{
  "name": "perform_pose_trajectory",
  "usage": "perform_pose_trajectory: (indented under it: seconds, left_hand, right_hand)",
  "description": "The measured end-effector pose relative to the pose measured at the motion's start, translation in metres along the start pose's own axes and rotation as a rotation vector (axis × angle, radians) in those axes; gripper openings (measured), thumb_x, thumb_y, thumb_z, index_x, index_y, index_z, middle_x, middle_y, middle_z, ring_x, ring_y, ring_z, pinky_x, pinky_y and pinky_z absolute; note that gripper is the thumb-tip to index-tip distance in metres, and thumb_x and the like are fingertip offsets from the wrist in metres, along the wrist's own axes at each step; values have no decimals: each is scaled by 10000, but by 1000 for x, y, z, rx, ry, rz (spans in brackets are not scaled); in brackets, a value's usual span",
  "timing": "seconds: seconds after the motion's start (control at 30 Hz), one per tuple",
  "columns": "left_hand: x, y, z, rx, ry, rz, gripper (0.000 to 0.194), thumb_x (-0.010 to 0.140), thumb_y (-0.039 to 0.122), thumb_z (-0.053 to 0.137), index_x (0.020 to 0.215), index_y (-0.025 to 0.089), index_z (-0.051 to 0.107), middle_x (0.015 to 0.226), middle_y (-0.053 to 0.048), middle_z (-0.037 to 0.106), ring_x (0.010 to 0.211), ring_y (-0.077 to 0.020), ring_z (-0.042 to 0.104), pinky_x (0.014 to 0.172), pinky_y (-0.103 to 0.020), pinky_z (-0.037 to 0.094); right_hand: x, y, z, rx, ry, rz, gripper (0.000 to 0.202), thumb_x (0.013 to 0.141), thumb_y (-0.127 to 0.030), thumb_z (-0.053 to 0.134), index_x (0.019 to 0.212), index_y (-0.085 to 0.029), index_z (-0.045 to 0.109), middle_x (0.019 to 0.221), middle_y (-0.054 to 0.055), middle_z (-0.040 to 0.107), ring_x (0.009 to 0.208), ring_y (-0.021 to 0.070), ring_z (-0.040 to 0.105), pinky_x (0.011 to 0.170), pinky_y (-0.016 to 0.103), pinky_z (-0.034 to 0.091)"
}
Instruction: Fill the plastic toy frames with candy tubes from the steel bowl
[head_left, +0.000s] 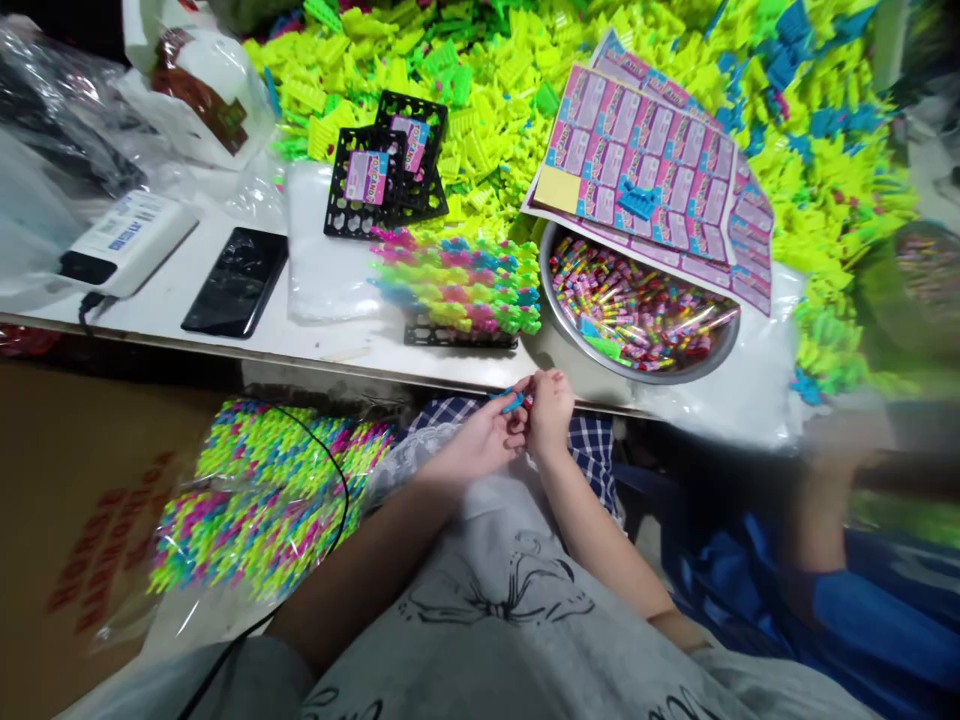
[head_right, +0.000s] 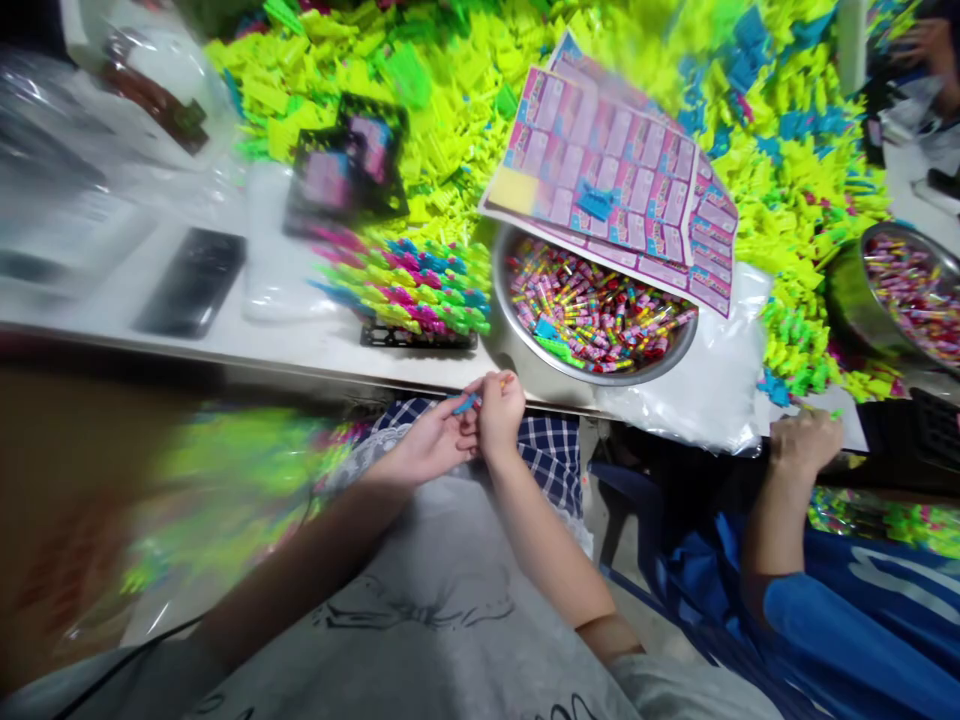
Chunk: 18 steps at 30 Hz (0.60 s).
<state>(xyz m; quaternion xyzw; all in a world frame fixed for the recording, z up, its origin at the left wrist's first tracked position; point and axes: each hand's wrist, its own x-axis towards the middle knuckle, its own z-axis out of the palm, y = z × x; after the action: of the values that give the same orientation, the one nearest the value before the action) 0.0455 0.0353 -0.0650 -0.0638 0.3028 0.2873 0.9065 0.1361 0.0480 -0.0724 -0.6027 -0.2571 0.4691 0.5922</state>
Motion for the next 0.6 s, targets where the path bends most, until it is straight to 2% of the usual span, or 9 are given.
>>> perform_pose_trajectory:
  seconds: [0.17,0.27,0.33,0.47,0.6]
  left_hand:
    - [0,1,10,-28,-15,43,254,831,341,454,659,156,482,509,45,370,405,-64,330,418,-191,278]
    - [1,7,4,-15,-27,42,343,817,446,406,661,152,489,528,29,395,409,-77,343,412,-210,291]
    - [0,12,-4,10,-46,-5,359,799,460,407,680,138,511,573,7,450,431,-84,381,441,-227,334]
    - [-1,21,-20,44,-51,-66,264,782,383,496,811,129,565,666,-15,535,501,-95,466,554,-262,412]
    - [4,19,-19,96,42,30,161,755,286,599,828,144,585,620,11,530,518,-78,469,540,-221,387]
  right_hand:
    - [6,1,2,-12,-9,48,226,797,-332,454,618,-195,429,480,-65,517,302,58,393,296,173,281]
    - [9,1,5,-7,5,51,220,782,-310,455,599,-193,419,480,-59,521,304,57,393,299,174,282]
    - [11,-1,7,-11,11,67,212,771,-297,451,590,-194,414,458,-63,506,299,57,375,299,175,276]
    - [12,-7,8,-24,-4,63,201,753,-280,453,576,-196,405,422,-69,487,295,58,358,308,178,285]
    - [12,-9,5,-33,-26,73,192,746,-278,459,581,-195,409,445,-64,518,290,54,366,307,177,294]
